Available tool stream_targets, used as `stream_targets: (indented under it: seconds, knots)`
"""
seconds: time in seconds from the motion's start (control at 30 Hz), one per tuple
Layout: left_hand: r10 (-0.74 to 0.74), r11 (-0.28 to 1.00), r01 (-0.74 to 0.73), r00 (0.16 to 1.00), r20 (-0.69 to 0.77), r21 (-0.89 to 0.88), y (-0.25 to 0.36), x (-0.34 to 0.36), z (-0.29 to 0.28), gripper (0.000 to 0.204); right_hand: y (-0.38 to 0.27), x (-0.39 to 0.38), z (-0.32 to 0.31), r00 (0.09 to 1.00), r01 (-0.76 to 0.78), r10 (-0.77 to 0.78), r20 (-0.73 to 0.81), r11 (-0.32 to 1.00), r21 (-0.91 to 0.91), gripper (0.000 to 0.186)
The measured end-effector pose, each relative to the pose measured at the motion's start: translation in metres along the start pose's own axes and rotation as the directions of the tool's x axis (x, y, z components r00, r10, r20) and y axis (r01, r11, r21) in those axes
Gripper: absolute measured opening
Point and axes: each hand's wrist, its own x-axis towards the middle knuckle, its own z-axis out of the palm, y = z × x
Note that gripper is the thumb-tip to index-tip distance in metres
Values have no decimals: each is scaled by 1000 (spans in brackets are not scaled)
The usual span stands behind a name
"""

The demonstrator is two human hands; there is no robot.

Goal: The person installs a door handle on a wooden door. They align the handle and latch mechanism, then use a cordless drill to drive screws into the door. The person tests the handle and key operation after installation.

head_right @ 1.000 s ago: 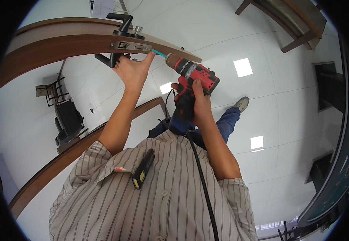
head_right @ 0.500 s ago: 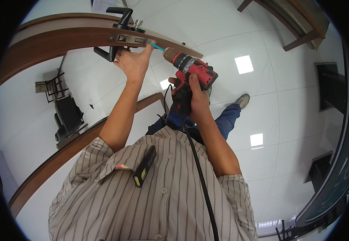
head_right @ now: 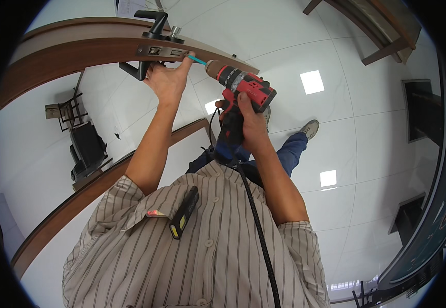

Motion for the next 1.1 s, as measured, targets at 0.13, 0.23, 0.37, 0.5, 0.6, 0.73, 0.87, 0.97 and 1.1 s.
stream_targets:
  seconds: [0.13, 0.23, 0.37, 0.5, 0.6, 0.73, 0.87, 0.97, 1.1]
  knots:
    - [-68, 998, 69, 994, 87, -7, 2, 1, -9, 82, -1, 3, -2, 999, 14, -14, 38, 1000, -1, 51]
    - [-35, 999, 37, 998, 59, -19, 4, 2, -10, 75, 0, 5, -3, 999, -6, 5, 49, 1000, 14, 50]
    - [-47, 999, 48, 998, 42, -26, 3, 1, -8, 70, 0, 4, -2, 1000, -2, 2, 29, 1000, 0, 49]
    - [-84, 995, 88, 993, 79, -46, 1, 2, -9, 69, -1, 4, -2, 999, 4, -4, 36, 1000, 2, 50]
    - [-61, 996, 65, 996, 61, -63, 2, 2, -10, 68, -1, 4, -1, 999, 4, -4, 47, 1000, 18, 50]
    - [-28, 994, 32, 999, 32, -104, 5, 2, -14, 67, -2, 5, -1, 999, -3, 3, 35, 1000, 3, 51]
    - [-51, 992, 61, 995, 87, -113, 4, 2, -16, 69, -5, 4, 0, 999, -1, 1, 36, 1000, -8, 51]
    - [-53, 983, 70, 993, 101, -169, 3, 2, -15, 69, -9, 4, 0, 999, -2, 3, 42, 999, -33, 52]
    - [-17, 991, 25, 998, 58, -133, 1, 2, -12, 67, -11, 3, 1, 998, 46, -44, 39, 998, -48, 50]
